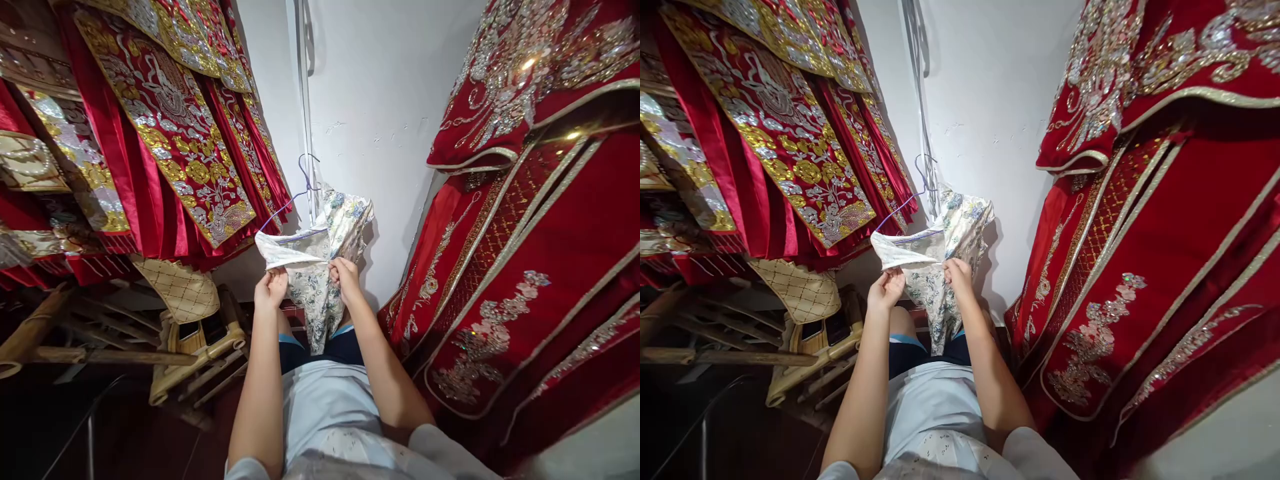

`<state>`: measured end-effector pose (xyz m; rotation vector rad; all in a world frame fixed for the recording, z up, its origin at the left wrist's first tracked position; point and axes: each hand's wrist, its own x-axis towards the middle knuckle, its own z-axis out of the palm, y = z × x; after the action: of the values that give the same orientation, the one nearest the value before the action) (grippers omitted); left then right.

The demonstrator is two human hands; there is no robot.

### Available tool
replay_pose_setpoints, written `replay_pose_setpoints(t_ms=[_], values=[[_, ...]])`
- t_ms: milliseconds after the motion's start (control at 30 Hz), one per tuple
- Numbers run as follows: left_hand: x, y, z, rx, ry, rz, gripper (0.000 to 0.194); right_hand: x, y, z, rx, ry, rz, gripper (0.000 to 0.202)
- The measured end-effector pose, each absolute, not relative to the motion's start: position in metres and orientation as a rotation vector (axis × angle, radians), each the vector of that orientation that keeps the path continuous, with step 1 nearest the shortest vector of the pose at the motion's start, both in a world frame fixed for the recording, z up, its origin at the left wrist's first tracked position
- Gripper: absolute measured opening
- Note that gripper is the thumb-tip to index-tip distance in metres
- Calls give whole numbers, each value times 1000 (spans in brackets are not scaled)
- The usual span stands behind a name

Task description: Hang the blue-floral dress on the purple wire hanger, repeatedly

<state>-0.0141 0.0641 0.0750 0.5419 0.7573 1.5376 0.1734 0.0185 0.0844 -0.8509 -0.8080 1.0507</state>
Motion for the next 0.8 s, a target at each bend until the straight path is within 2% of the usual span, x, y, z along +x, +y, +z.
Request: replay_pose_setpoints(t_ms=[167, 400, 500, 667, 800], values=[[0, 61, 77, 937, 1019, 1397, 12, 194, 23, 85, -815, -569, 990, 22], [-2, 44, 88, 1492, 1163, 1020, 15, 204, 28, 70, -836, -318, 944, 27], [8, 38, 95, 1558, 1069, 1122, 12, 207, 27, 61, -862, -293, 945, 31], [24, 29, 111, 1487, 874, 1475, 28, 210, 24, 66, -882, -336, 910, 32], [43, 11, 119, 1509, 711, 1587, 27, 197, 16, 83, -864, -554, 1080, 28]])
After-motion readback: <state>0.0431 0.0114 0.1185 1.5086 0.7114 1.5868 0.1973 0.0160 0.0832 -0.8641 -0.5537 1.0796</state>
